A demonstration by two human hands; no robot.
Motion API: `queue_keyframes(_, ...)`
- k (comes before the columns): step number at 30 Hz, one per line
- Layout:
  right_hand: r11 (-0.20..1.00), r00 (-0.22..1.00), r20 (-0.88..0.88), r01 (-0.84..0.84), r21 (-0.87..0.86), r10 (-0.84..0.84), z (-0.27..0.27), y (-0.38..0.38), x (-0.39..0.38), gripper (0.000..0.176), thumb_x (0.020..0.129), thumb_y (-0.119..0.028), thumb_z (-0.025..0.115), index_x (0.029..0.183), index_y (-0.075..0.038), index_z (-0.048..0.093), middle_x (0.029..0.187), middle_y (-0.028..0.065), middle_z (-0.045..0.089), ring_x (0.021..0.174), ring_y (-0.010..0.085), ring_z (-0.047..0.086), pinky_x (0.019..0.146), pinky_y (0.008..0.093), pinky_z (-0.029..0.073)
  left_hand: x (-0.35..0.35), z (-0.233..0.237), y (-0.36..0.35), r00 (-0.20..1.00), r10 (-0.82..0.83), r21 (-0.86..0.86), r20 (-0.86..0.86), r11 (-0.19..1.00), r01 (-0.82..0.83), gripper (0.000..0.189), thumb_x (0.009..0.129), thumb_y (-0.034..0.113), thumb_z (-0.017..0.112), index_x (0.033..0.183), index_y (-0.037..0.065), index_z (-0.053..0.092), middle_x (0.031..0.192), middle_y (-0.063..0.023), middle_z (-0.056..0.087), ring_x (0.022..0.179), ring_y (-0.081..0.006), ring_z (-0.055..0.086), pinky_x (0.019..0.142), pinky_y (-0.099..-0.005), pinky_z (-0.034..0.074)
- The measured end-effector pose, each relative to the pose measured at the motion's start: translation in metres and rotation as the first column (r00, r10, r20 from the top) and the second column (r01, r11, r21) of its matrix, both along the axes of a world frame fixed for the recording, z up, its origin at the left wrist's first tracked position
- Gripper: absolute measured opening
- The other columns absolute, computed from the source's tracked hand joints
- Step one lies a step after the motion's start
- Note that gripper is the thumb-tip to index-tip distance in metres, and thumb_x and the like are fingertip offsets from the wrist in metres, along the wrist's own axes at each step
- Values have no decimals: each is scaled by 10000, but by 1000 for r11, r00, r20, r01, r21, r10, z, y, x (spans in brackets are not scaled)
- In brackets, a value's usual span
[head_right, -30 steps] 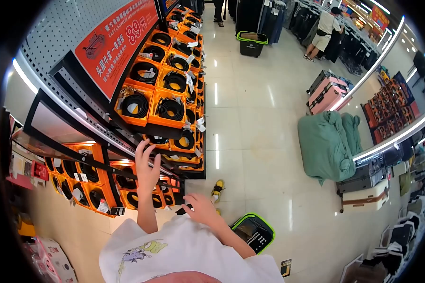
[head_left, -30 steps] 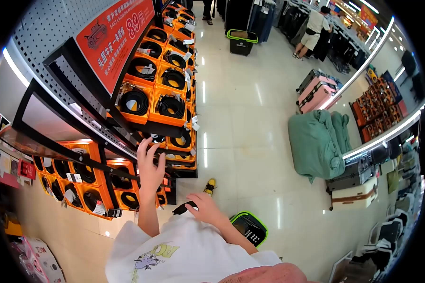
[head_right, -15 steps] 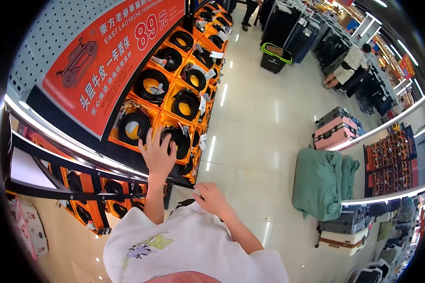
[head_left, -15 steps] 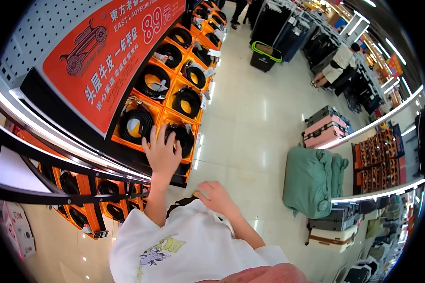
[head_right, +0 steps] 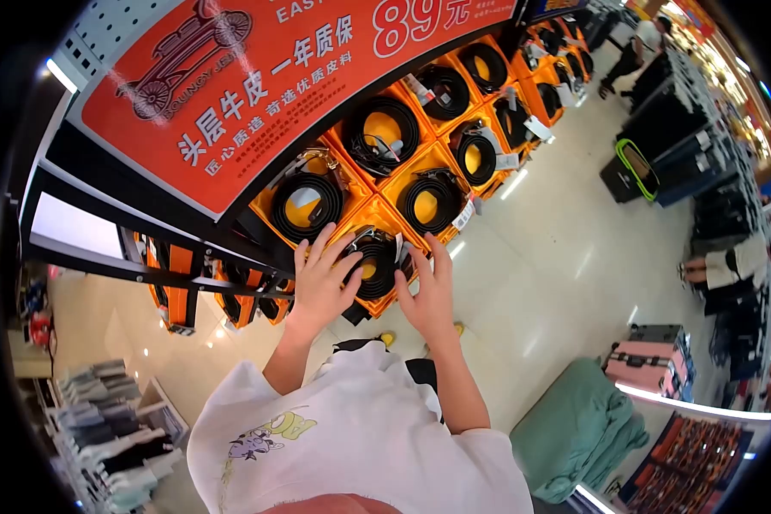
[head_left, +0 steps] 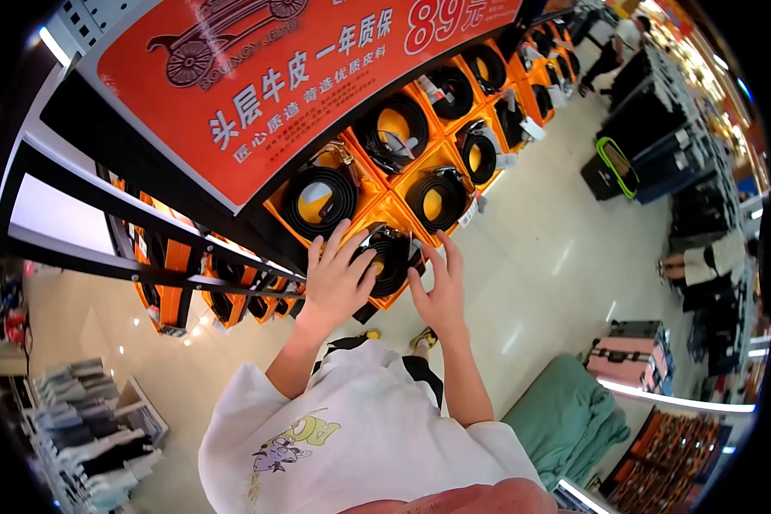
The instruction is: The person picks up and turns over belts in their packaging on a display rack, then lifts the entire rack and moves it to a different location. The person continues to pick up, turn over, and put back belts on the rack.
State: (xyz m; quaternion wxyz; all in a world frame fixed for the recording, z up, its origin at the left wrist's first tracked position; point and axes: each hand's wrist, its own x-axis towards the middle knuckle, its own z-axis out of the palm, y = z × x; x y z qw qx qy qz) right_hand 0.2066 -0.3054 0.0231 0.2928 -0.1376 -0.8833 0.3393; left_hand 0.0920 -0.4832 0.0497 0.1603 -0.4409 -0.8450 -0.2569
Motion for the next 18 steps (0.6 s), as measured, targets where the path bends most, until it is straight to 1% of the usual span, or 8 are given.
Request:
queue_keyframes(3, 982, 982, 16, -188, 10, 188, -26, 25, -8, 455, 889, -144, 756, 1299, -1, 618, 1548, 246, 424, 1418, 476, 418, 1146, 530, 392, 16, 12, 14, 996, 70, 164, 62, 983, -79, 186, 836, 108, 790, 1017, 103, 750, 1317, -61, 672, 1380, -339, 526, 1124, -531, 326)
queue_keyframes(4, 966, 966, 15, -260, -4, 260, -25, 31, -4, 472, 883, -147, 763, 1306, -1, 613, 1567, 251, 406, 1442, 488, 394, 1161, 538, 375, 23, 20, 25, 997, 24, 346, 72, 937, -47, 242, 774, 81, 829, 992, 102, 728, 1215, -76, 692, 1253, -353, 596, 1052, -487, 422)
queue_keyframes(5, 953, 953, 11, -302, -32, 302, -27, 37, 3, 499, 875, -153, 773, 1322, -8, 606, 1581, 262, 390, 1444, 492, 394, 1168, 540, 370, 35, 30, 39, 987, -60, 494, 150, 869, -22, 251, 727, 14, 851, 934, 62, 716, 1077, -92, 721, 1076, -358, 667, 911, -429, 518)
queue_keyframes(7, 926, 926, -25, -377, -29, 376, -29, 53, 19, 527, 867, -158, 785, 1343, -23, 603, 1583, 275, 383, 1440, 495, 400, 1167, 537, 371, 73, 53, 65, 819, -397, 693, 414, 721, -2, 197, 757, -51, 822, 907, -18, 699, 1008, -163, 718, 982, -348, 686, 839, -419, 553)
queue_keyframes(10, 873, 874, -17, -486, -32, 486, -54, 89, 39, 525, 874, -149, 783, 1351, -44, 590, 1569, 281, 395, 1417, 487, 421, 1163, 535, 371, 113, 99, 112, 509, -834, 839, 213, 423, 342, 128, 819, -74, 776, 926, -29, 722, 873, -152, 721, 760, -301, 682, 671, -383, 558)
queue_keyframes(13, 864, 874, 21, -477, -163, 486, -65, 128, 56, 486, 905, -157, 765, 1343, -33, 591, 1538, 252, 432, 1387, 457, 450, 1147, 507, 390, 135, 159, 183, 455, -890, 782, 2, 285, 554, 96, 925, -20, 682, 993, -41, 747, 917, -141, 726, 697, -253, 664, 587, -309, 523)
queue_keyframes(17, 859, 861, 89, -481, -175, 501, -69, 170, 70, 417, 923, -154, 752, 1304, -41, 625, 1502, 218, 473, 1365, 429, 479, 1120, 478, 424, 164, 171, 239, 520, -845, 826, -126, 201, 527, 263, 982, 110, 611, 1197, -27, 679, 895, -86, 658, 621, -228, 596, 504, -318, 465)
queue_keyframes(18, 858, 861, 97, -475, -194, 499, -65, 179, 73, 409, 917, -147, 755, 1292, -44, 628, 1495, 216, 481, 1356, 427, 490, 1109, 476, 435, 155, 177, 239, 498, -856, 783, -141, 211, 584, 249, 977, 57, 602, 1185, -58, 675, 884, -109, 661, 601, -235, 587, 527, -312, 476)
